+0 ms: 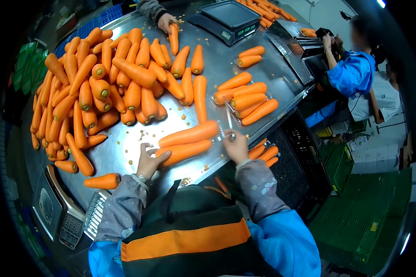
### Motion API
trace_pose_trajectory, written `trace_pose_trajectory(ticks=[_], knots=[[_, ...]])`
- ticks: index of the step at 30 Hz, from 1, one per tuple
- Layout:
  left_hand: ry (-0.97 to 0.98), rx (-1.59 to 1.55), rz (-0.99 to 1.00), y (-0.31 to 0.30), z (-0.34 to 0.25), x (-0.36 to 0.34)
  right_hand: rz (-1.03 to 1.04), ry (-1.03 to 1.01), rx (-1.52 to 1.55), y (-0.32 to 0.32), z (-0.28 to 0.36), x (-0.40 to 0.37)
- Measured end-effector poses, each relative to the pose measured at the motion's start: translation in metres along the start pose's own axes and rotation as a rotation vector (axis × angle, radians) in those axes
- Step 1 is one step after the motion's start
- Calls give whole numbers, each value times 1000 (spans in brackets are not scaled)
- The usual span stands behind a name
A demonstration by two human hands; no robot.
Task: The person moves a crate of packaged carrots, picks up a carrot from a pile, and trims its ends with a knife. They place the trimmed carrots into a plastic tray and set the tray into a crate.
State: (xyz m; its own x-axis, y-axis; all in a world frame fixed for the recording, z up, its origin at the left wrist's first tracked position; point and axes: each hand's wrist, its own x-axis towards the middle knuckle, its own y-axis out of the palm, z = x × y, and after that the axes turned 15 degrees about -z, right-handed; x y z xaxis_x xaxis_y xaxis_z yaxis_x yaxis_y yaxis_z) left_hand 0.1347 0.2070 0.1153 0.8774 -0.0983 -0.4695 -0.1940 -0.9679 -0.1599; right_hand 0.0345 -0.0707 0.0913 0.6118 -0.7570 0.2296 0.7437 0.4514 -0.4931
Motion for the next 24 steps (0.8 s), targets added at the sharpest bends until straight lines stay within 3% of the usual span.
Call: trace_pose_trajectory(ticks=[5, 9, 11, 14, 15, 17, 21, 22, 24], knots=[[-31, -4, 95, 61, -4, -3, -75, -107, -156, -33, -12, 42], [-219, -97, 120, 48, -2, -18, 83, -153, -209, -20, -17, 49], [-270, -11, 30, 38, -3, -25, 207, -182, -229, -6, -17, 46], [-201, -12, -9, 38, 11, -27, 251, -276, -193, 12, -9, 48], [-278, -17, -1, 41, 15, -24, 255, -296, -167, 17, -8, 51], [-439, -29, 13, 49, 18, -19, 289, -207, -226, 25, -7, 66], [-370, 104, 22, 85, 1, -9, 299, -85, -297, 22, 0, 93], [-418, -116, 67, 99, -7, -13, 281, -55, -280, 19, -3, 96], [-486, -55, 61, 116, -11, 1, 276, -49, -279, 9, -4, 102]])
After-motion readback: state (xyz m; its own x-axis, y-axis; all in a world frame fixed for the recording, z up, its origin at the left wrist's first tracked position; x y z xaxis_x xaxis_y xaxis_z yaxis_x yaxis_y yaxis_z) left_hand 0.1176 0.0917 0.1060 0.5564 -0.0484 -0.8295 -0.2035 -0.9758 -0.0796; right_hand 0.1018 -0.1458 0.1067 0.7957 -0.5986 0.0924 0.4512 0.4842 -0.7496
